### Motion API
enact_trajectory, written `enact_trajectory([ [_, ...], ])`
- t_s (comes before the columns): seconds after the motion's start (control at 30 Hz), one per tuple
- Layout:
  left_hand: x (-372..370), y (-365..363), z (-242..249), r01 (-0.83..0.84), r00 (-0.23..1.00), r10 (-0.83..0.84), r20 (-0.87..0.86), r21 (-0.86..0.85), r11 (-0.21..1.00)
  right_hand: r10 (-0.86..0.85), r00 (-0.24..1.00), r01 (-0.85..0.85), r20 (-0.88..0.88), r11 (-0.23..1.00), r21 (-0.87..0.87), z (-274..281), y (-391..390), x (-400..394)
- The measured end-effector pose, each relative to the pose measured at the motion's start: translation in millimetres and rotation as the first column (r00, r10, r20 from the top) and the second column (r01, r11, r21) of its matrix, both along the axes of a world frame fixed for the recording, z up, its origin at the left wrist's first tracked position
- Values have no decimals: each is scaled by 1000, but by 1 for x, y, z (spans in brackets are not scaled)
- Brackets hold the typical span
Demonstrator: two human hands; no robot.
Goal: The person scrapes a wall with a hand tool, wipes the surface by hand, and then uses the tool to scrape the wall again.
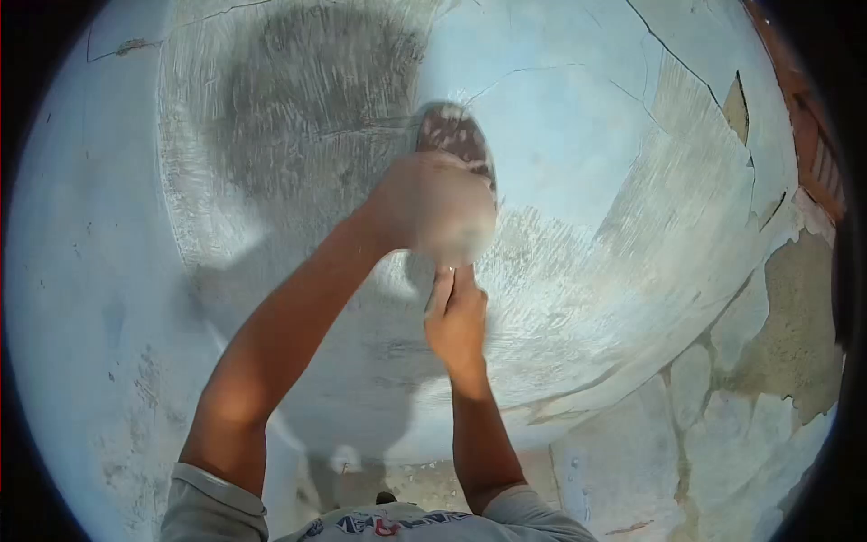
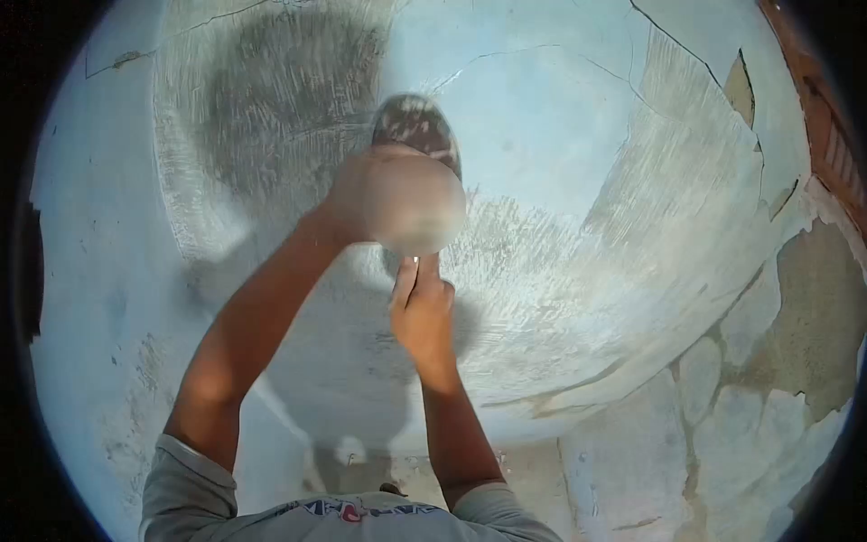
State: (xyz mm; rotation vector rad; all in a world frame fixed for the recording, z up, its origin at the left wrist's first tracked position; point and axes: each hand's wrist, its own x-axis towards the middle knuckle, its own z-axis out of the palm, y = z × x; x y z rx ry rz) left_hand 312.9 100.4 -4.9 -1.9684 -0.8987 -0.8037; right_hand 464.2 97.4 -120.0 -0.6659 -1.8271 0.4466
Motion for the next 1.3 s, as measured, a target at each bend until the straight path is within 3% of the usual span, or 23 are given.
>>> enact_trajectory([
  [0.1, -3, 7, -75, 125, 991, -129, 36, 97, 987, 14, 1000, -13, 0, 997, 72, -69, -4, 2],
  [0.17, 2, -6, -105, 144, 990, -144, 3, 61, 988, -8, 999, 15, -54, 993, 117, -98, -18, 3],
  [0.23, -2, -2, -104, 125, 992, -125, -4, 23, 992, -39, 998, 45, -46, 988, 146, -101, -10, 2],
  [0.3, 2, 3, -51, 71, 997, -70, 29, -25, 997, -82, 996, 75, 39, 985, 153, -57, 7, 6],
  [0.33, 1, 10, -34, 121, 993, -120, -20, 41, 992, -28, 999, 28, 25, 1000, 8, -27, -2, 8],
  [0.43, 3, 7, -33, 111, 993, -112, 19, 67, 992, -41, 999, 40, 32, 998, 39, -25, 0, 8],
  [0.47, 3, 15, -54, 121, 991, -124, 44, 62, 991, -5, 999, 11, 47, 993, -114, -34, -6, 10],
  [0.57, 5, -1, -114, 160, 982, -166, 96, 62, 985, -47, 998, 42, 43, 994, 102, -112, -10, 9],
  [0.67, 5, -1, -137, 170, 981, -177, 80, 85, 982, -11, 999, 13, -30, 998, 68, -125, -13, 9],
  [0.77, 5, 10, -71, 184, 977, -191, 92, 87, 979, -57, 992, 56, 112, 998, 12, -60, 1, 14],
  [0.87, 5, 13, -43, 91, 996, -91, -3, 30, 995, 5, 999, -1, 51, 995, -95, -23, -6, 13],
  [0.97, 7, 5, -82, 102, 991, -103, 79, 23, 995, -37, 997, 27, 61, 987, 159, -75, 8, 14],
  [1.0, 9, -1, -101, 150, 985, -156, 74, 86, 985, -73, 990, 64, 119, 995, 79, -100, 0, 16],
  [1.13, 12, 2, -143, 186, 976, -183, 118, -14, 982, -22, 998, 22, 53, 1000, 3, -124, -14, 19],
  [1.2, 10, 11, -95, 157, 986, -158, 61, 24, 987, -73, 990, 67, 123, 996, 55, -88, -1, 22],
  [1.3, 15, 12, -58, 115, 992, -115, 48, 1, 993, 15, 999, -13, 29, 999, -52, -36, -1, 23],
])
